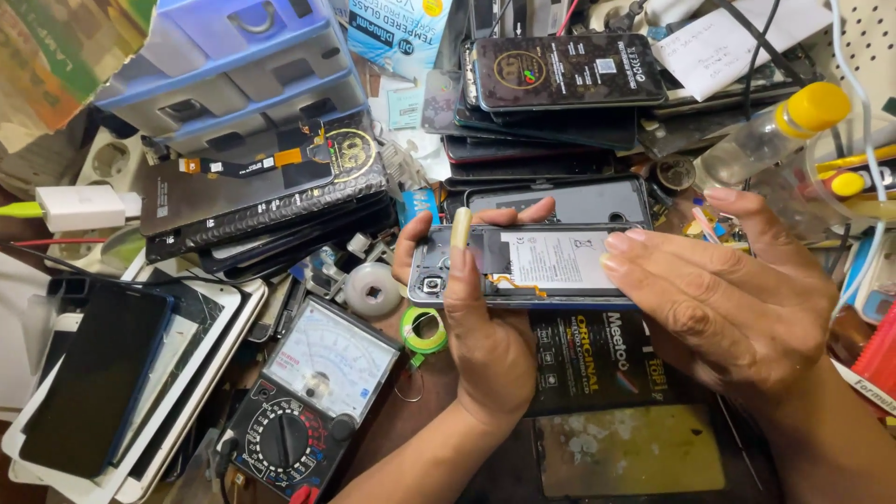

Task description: The person is disassembling a mobile phone by removing a screen protector, prying off the back cover, and unscrewing internal components.

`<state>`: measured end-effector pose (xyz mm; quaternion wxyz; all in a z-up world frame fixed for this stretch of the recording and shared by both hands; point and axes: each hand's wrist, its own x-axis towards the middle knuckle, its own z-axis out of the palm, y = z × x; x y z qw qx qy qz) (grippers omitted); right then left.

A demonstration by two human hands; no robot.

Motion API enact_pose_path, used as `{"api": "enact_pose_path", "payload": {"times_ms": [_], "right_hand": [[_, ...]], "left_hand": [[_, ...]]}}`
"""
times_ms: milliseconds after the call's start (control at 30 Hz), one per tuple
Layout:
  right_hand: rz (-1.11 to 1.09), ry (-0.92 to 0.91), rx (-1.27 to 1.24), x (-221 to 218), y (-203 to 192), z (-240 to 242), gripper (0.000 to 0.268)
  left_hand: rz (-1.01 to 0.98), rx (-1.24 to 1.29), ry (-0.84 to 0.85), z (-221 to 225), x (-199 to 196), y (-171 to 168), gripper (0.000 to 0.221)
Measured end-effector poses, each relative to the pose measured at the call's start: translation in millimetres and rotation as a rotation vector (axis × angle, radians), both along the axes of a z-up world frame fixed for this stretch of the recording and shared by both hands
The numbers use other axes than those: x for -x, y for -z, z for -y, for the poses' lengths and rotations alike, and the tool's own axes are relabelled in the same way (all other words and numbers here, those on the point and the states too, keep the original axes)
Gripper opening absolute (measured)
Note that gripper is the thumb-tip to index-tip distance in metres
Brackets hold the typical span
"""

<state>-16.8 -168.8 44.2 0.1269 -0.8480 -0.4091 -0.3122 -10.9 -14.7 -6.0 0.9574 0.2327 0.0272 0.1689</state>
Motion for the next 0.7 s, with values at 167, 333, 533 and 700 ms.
{"api": "enact_pose_path", "payload": {"times_ms": [167, 333, 533, 700], "right_hand": [[0.047, -0.056, -0.057, -9.7, 10.2, 7.5, 0.043], [0.083, -0.076, -0.201, -10.0, 9.6, 3.3, 0.080], [0.080, -0.071, -0.332, -8.8, 18.1, 7.6, 0.080], [0.116, -0.078, -0.320, -9.1, 17.5, 6.7, 0.079]], "left_hand": [[0.125, 0.054, -0.018, -3.2, -7.8, 8.4, 0.040], [0.257, 0.114, 0.089, -13.1, -7.8, 2.2, 0.048], [0.259, 0.092, 0.143, -9.2, -3.3, -1.1, 0.071], [0.210, 0.106, 0.108, -12.9, -4.9, -0.9, 0.073]]}}
